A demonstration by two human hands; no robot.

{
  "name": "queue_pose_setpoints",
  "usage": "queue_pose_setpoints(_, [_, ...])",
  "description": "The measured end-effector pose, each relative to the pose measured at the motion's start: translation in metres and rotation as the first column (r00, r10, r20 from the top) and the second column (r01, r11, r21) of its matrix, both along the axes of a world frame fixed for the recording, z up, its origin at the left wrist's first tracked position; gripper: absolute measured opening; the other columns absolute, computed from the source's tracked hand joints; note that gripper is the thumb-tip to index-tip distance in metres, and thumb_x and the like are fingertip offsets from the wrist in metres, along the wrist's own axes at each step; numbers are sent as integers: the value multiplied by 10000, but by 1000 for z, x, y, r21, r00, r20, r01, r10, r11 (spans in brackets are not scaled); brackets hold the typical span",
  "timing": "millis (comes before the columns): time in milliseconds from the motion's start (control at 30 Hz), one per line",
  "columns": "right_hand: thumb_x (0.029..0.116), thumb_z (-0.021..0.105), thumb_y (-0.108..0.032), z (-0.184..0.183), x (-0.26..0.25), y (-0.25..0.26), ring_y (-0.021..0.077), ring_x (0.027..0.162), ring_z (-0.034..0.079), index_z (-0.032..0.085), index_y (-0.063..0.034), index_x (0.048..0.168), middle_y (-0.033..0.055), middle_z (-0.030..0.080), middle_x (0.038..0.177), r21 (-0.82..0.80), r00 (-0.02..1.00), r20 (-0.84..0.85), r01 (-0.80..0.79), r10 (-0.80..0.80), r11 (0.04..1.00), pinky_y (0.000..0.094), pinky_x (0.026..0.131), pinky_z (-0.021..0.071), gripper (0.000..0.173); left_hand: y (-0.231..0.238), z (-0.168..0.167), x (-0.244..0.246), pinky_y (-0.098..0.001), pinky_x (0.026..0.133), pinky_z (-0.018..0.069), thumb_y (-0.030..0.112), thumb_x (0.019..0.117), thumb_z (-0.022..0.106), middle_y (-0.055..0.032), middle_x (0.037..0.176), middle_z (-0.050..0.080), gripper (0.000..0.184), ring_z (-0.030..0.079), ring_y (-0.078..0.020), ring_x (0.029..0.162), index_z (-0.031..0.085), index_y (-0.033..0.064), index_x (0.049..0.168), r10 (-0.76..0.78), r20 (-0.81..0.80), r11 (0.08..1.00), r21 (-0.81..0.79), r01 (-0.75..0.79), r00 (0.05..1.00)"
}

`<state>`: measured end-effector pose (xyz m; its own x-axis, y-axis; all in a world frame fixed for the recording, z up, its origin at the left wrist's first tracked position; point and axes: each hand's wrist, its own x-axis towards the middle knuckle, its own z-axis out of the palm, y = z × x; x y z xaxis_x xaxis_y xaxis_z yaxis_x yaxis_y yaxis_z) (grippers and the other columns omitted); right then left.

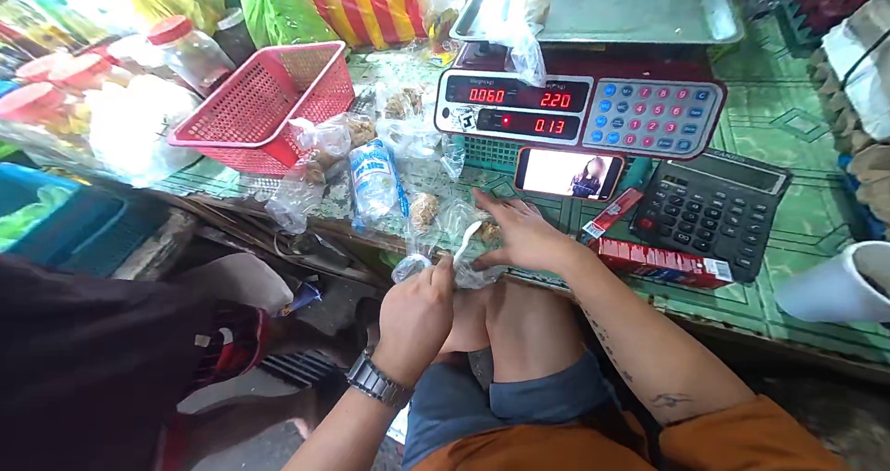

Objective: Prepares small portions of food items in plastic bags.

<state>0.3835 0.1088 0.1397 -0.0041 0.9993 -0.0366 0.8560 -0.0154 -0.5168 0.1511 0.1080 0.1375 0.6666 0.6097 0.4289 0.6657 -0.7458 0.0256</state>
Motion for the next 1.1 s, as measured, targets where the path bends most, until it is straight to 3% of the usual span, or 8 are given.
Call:
queue_pose_setpoints(167, [701, 886, -594, -2, -1, 1, 310, 1457, 407, 198, -215, 1651, 29, 519, 1529, 23, 1000, 23, -7, 7, 1000, 596, 1202, 280, 1233, -9, 9, 0, -417, 613, 598, 219, 1062, 498, -85, 884, 752, 285, 741, -240, 732, 734, 79, 1138, -2, 131, 993, -115, 17, 991])
queue_pose_setpoints(367, [705, 888, -590, 1, 5, -1, 324, 1426, 446, 96, -239, 1665, 18, 525, 1529, 8, 997, -79, 6, -6, 1000, 627, 1178, 310, 1293, 15, 5, -3, -502, 667, 595, 218, 1068, 495, -115, 922, 751, 300, 735, -280, 766, 723, 78, 1203, 75, 166, 974, -222, -37, 983])
queue_pose_setpoints(467, [824, 830, -504, 3, 11, -6, 309, 1396, 505, 289, -228, 1628, 39, 527, 1535, 121, 974, -224, 59, -30, 991, 603, 1141, 404, 1008, 25, -5, -4, -527, 691, 593, 241, 1081, 479, -129, 945, 749, 320, 738, -304, 804, 709, 77, 1232, 99, 114, 964, -256, -67, 988])
queue_pose_setpoints(533, [884, 792, -445, 2, 10, -6, 294, 1363, 519, 540, -192, 1484, 42, 567, 1478, 231, 975, -215, 99, -49, 968, 565, 1126, 422, 698, 26, -10, -4, -530, 704, 598, 242, 1080, 477, -130, 956, 754, 325, 743, -306, 811, 706, 76, 1241, 99, 111, 957, -283, -64, 989])
queue_pose_setpoints(600, [883, 804, -405, -4, 10, -3, 306, 1336, 526, 645, -175, 1372, 44, 596, 1432, 270, 990, -137, 72, -36, 960, 565, 1115, 423, 564, 23, -9, -3, -512, 700, 591, 253, 1081, 475, -117, 921, 747, 324, 731, -284, 779, 709, 83, 1227, 95, 138, 945, -325, -46, 986])
queue_pose_setpoints(767, [851, 824, -447, -14, 12, -3, 323, 1364, 516, 557, -213, 1469, 62, 614, 1411, 198, 998, -51, 51, -42, 979, 595, 1154, 377, 713, 24, -1, -3, -486, 659, 579, 265, 1078, 476, -98, 864, 733, 323, 710, -251, 728, 717, 95, 1211, 110, 151, 945, -321, -57, 982])
queue_pose_setpoints(933, [814, 853, -467, -18, 11, -4, 318, 1369, 517, 373, -191, 1583, 24, 632, 1406, 203, 999, -35, 41, -34, 978, 589, 1149, 387, 948, 30, 2, 0, -419, 654, 542, 294, 1090, 462, -48, 784, 675, 327, 633, -176, 674, 711, 115, 1204, 219, 161, 817, -570, -91, 962])
queue_pose_setpoints(1100, [798, 856, -500, -19, 13, -5, 309, 1401, 491, 323, -181, 1608, 16, 615, 1434, 175, 998, -51, 56, -48, 983, 588, 1183, 344, 1020, 33, 21, 6, -354, 613, 496, 280, 1087, 484, 3, 731, 622, 282, 569, -111, 625, 726, 148, 1145, 249, 110, 731, -673, -112, 962])
